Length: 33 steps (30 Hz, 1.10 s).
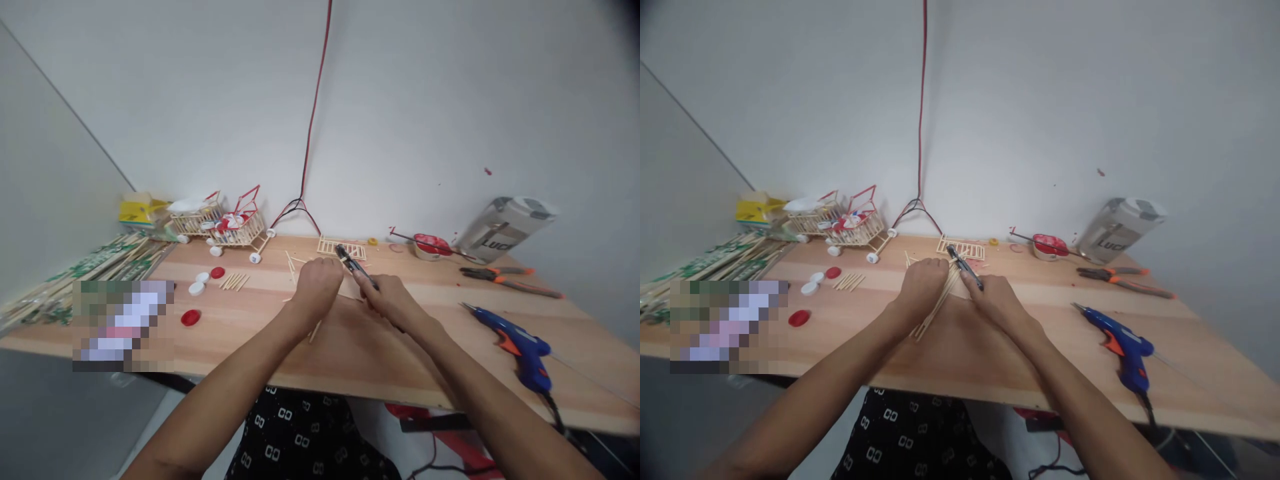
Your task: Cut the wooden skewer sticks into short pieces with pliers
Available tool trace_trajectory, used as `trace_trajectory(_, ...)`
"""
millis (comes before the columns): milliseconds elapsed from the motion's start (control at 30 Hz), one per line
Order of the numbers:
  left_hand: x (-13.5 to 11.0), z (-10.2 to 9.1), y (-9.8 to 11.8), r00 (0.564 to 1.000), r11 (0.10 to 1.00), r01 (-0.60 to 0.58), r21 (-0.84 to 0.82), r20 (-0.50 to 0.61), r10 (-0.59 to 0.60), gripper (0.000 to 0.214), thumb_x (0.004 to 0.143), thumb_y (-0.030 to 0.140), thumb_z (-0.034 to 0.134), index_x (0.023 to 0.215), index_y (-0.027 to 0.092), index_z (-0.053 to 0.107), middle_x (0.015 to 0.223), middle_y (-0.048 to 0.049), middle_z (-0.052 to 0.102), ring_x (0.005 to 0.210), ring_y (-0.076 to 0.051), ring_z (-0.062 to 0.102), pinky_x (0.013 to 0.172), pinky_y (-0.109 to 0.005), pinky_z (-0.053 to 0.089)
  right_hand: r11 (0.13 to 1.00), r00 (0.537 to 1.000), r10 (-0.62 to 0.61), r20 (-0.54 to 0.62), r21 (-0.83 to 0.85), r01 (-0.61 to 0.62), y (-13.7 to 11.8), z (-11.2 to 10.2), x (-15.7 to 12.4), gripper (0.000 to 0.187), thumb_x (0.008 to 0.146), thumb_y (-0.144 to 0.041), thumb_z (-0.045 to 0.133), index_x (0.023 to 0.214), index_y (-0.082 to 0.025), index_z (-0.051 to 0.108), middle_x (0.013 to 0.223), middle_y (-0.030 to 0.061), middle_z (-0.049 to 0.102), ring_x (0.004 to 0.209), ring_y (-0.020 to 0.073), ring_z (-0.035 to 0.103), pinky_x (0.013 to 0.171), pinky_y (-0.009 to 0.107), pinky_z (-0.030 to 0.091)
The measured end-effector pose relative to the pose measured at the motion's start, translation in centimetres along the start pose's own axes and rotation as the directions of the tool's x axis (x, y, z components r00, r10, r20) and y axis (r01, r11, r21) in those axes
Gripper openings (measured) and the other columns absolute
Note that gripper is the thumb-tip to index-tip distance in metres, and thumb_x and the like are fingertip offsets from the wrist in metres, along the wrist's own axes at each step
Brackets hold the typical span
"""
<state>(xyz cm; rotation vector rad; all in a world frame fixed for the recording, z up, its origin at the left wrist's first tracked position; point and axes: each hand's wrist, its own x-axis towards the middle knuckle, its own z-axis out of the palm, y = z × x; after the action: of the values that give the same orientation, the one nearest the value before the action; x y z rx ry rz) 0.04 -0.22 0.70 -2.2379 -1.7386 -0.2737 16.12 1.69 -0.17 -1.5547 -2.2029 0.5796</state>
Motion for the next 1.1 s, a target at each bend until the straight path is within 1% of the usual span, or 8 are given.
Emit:
trace_trajectory(233,-0.2,0.9,2.2,0.992,0.992,-0.108,-0.067,0.058,0.112,0.014,0.084,0.006,0.045,0.091,0.009,0.058,0.085,-0.0133,0.065,0.083,-0.024,0.064,0.071,-0.032,0.049,0.996,0.997,0.063,-0.041,-0.068,-0.066,2.4,0.5,-2.3,0.067,0.088,-0.065,0.020,0.056,-0.019,0.056,0.058,0.0094,0.063,0.058,0.0199,0.057,0.057,0.027,0.034)
trace_trajectory(367,-0.2,1.0,2.1,0.991,0.991,-0.109,-0.071,0.073,0.114,0.012,0.083,0.007,0.047,0.090,0.009,0.057,0.085,-0.0134,0.065,0.084,-0.024,0.064,0.072,-0.032,0.049,0.992,0.995,0.084,-0.044,-0.091,-0.088,2.6,0.7,-2.5,0.070,0.087,-0.067,0.017,0.059,-0.019,0.059,0.062,0.0098,0.065,0.060,0.0199,0.057,0.057,0.027,0.034)
trace_trajectory(567,-0.6,0.9,1.8,0.993,0.992,-0.110,-0.061,0.039,0.112,0.011,0.084,0.007,0.047,0.089,0.010,0.057,0.084,-0.0133,0.065,0.084,-0.024,0.064,0.072,-0.033,0.049,0.971,0.991,0.130,-0.015,-0.203,-0.130,2.7,0.8,-2.0,0.076,0.086,-0.070,0.014,0.066,-0.017,0.065,0.071,0.0157,0.068,0.070,0.0249,0.062,0.058,0.029,0.034)
trace_trajectory(800,-0.6,0.8,1.8,0.995,0.992,-0.083,-0.092,0.043,0.087,0.015,0.086,0.006,0.041,0.089,0.010,0.056,0.085,-0.0132,0.065,0.085,-0.025,0.064,0.070,-0.034,0.048,0.980,0.991,0.128,-0.037,-0.148,-0.132,2.5,1.5,-2.4,0.075,0.087,-0.068,0.014,0.064,-0.017,0.063,0.070,0.0169,0.068,0.067,0.0246,0.062,0.058,0.030,0.035)
trace_trajectory(900,-0.8,0.7,1.4,0.997,0.991,-0.052,-0.121,0.052,0.059,0.015,0.087,0.008,0.041,0.092,0.011,0.055,0.087,-0.0126,0.065,0.085,-0.024,0.064,0.070,-0.032,0.047,0.994,0.994,0.104,-0.040,-0.028,-0.105,3.0,1.7,-2.8,0.072,0.086,-0.069,0.017,0.056,-0.018,0.058,0.063,0.0128,0.065,0.062,0.0221,0.059,0.058,0.029,0.037)
trace_trajectory(967,-1.1,0.3,0.5,0.998,0.989,0.008,-0.146,0.066,0.002,0.017,0.090,0.013,0.039,0.094,0.013,0.055,0.086,-0.0109,0.066,0.082,-0.023,0.064,0.068,-0.030,0.045,0.983,0.993,0.112,-0.027,0.151,-0.107,3.5,1.5,-2.8,0.072,0.085,-0.071,0.018,0.053,-0.019,0.055,0.055,0.0094,0.061,0.056,0.0196,0.057,0.057,0.028,0.039)
trace_trajectory(1033,-1.5,-0.3,-1.4,0.994,0.980,0.099,-0.174,0.062,-0.090,0.020,0.093,0.021,0.036,0.098,0.016,0.055,0.083,-0.0086,0.067,0.079,-0.022,0.064,0.067,-0.029,0.043,0.911,0.987,0.162,-0.001,0.386,-0.148,4.0,1.1,-2.4,0.073,0.083,-0.074,0.017,0.056,-0.018,0.056,0.050,0.0065,0.058,0.050,0.0176,0.056,0.053,0.027,0.041)
trace_trajectory(1100,-2.3,-0.9,-4.2,0.972,0.954,0.233,-0.190,0.030,-0.231,0.023,0.094,0.028,0.035,0.105,0.018,0.053,0.081,-0.0077,0.067,0.080,-0.022,0.063,0.067,-0.028,0.042,0.794,0.972,0.231,0.039,0.570,-0.212,4.1,0.6,-1.5,0.075,0.080,-0.077,0.017,0.063,-0.017,0.058,0.050,0.0051,0.057,0.046,0.0164,0.055,0.048,0.027,0.041)
